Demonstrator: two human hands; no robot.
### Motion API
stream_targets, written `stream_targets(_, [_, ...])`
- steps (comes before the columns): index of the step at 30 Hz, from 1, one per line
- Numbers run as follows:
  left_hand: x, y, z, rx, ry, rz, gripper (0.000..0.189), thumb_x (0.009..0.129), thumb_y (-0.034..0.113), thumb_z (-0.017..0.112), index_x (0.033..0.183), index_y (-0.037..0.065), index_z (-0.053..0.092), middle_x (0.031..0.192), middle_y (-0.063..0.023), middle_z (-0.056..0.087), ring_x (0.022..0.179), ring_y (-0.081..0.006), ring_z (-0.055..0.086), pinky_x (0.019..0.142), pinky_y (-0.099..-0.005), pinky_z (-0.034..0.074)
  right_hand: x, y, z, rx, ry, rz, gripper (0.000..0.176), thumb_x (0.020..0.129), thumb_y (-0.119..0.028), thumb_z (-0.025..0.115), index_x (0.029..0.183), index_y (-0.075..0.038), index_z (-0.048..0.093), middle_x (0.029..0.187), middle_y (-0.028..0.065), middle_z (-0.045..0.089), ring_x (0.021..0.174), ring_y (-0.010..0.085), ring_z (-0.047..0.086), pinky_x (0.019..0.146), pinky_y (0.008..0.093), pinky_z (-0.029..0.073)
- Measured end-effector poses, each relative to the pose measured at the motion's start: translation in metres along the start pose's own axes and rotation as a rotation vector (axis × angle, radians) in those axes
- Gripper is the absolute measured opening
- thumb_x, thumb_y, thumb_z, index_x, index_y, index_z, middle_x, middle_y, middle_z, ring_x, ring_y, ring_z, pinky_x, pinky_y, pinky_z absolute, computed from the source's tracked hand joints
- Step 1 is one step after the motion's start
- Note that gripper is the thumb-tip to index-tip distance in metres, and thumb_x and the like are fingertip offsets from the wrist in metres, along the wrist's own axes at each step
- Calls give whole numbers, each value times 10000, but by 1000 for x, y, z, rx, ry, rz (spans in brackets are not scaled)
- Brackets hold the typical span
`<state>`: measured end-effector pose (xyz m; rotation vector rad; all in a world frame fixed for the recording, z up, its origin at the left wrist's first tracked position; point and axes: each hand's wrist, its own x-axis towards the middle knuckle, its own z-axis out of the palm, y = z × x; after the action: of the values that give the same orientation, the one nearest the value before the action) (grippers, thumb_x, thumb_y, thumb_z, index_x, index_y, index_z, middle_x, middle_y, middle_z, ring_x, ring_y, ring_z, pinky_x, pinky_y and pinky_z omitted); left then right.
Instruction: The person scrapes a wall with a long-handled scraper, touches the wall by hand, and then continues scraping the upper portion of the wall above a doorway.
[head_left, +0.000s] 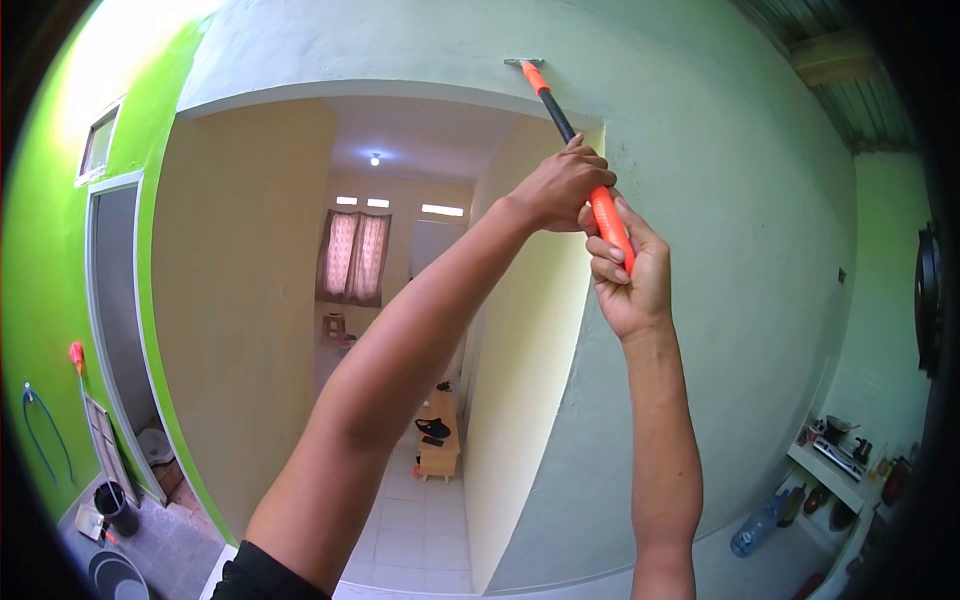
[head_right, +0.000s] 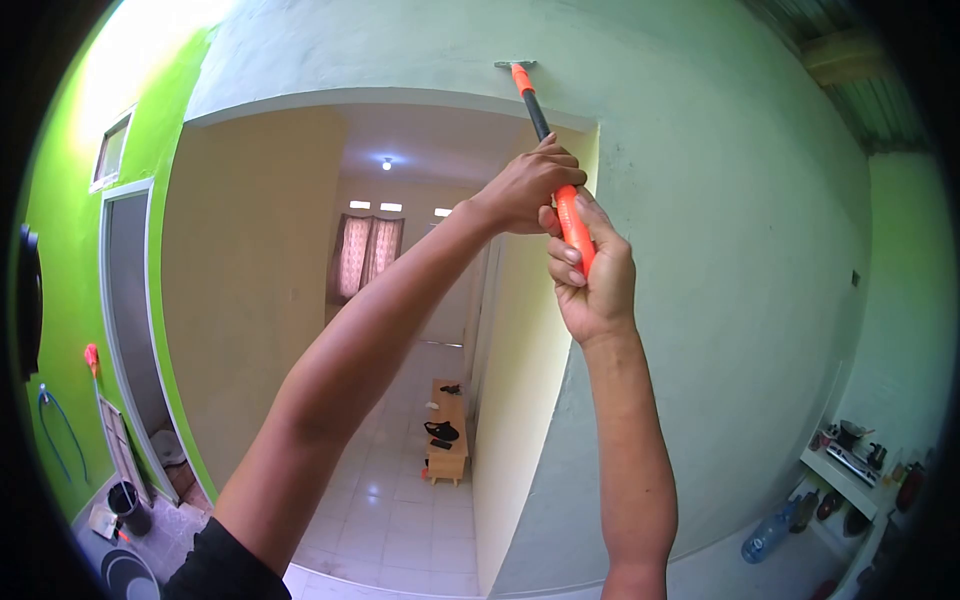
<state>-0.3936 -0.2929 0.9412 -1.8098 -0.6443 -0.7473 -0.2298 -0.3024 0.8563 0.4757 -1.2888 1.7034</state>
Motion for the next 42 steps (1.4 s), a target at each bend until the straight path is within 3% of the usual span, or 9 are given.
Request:
stream_targets(5, [14, 15, 32, -72, 16, 33, 218, 708, 181, 721, 838, 28, 634, 757, -80, 556, 873, -301, 582, 1213, -527, 301, -15, -11, -31, -212, 51, -49, 440, 1058, -171, 426, 1481, -52, 419, 853, 32, 520, 523, 24, 350, 412, 179, 266])
stream_targets(11, [31, 37, 69, -134, -20, 92, 159, 678, 105, 691, 637, 38, 553, 635, -58, 506, 719, -260, 514, 891, -400, 465, -41, -28, -60, -308, 132, -21, 550, 1046, -186, 432, 1575, -86, 318, 768, -3, 450, 489, 30, 315, 391, 193, 245])
stream_targets(14, [33, 35, 84, -102, -34, 102, 133, 652, 66, 668, 594, 53, 550, 606, -68, 492, 718, -259, 510, 749, -369, 424, -37, -31, -67, -349, 159, 13, 568, 1039, -197, 450, 1582, -101, 312, 735, -10, 430, 474, 34, 307, 380, 198, 238])
stream_targets(27, [98, -10, 87, -253, -32, -71, 161, 672, 139, 733, 667, 0, 652, 693, -174, 628, 657, -326, 581, 634, -409, 475, 12, -91, -59, -510, 147, 25, 551, 1017, -219, 475, 1547, -109, 369, 756, -8, 419, 492, 27, 311, 387, 184, 216])
stream_targets(31, [103, -9, 82, -253, 17, -64, 215, 695, 174, 757, 711, -25, 678, 672, -173, 630, 621, -291, 560, 601, -393, 473, 7, -98, -39, -593, 242, 22, 368, 1012, -208, 482, 1346, -55, 493, 735, -3, 432, 478, 21, 325, 375, 184, 204])
stream_targets(32, [109, -14, 77, -253, 19, -91, 219, 701, 174, 751, 707, -30, 669, 666, -173, 629, 610, -283, 555, 586, -390, 465, 22, -101, -38, -593, 251, 23, 170, 1004, -193, 500, 1102, -55, 503, 740, 1, 448, 477, 19, 334, 363, 186, 198])
stream_targets(35, [139, -20, 55, -247, -10, -158, 238, 714, 175, 734, 692, -43, 643, 644, -172, 620, 579, -259, 531, 549, -384, 441, 52, -138, -34, -552, 163, 38, 130, 997, -179, 514, 952, -87, 434, 759, 9, 462, 483, 20, 338, 361, 187, 195])
stream_targets(41, [137, -36, 49, -198, 114, -75, 268, 709, 184, 722, 657, -53, 607, 566, -141, 539, 566, -189, 414, 540, -392, 404, 51, -135, -11, -612, 135, 65, 115, 992, -128, 496, 942, -71, 410, 747, 7, 476, 475, 16, 334, 351, 181, 191])
stream_targets(42, [149, -41, 39, -163, -4, -169, 294, 707, 213, 742, 670, -51, 619, 566, -133, 558, 568, -178, 439, 548, -381, 415, 65, -149, -10, -604, 97, 90, 110, 994, -126, 491, 944, -69, 411, 749, 7, 478, 475, 14, 335, 351, 180, 189])
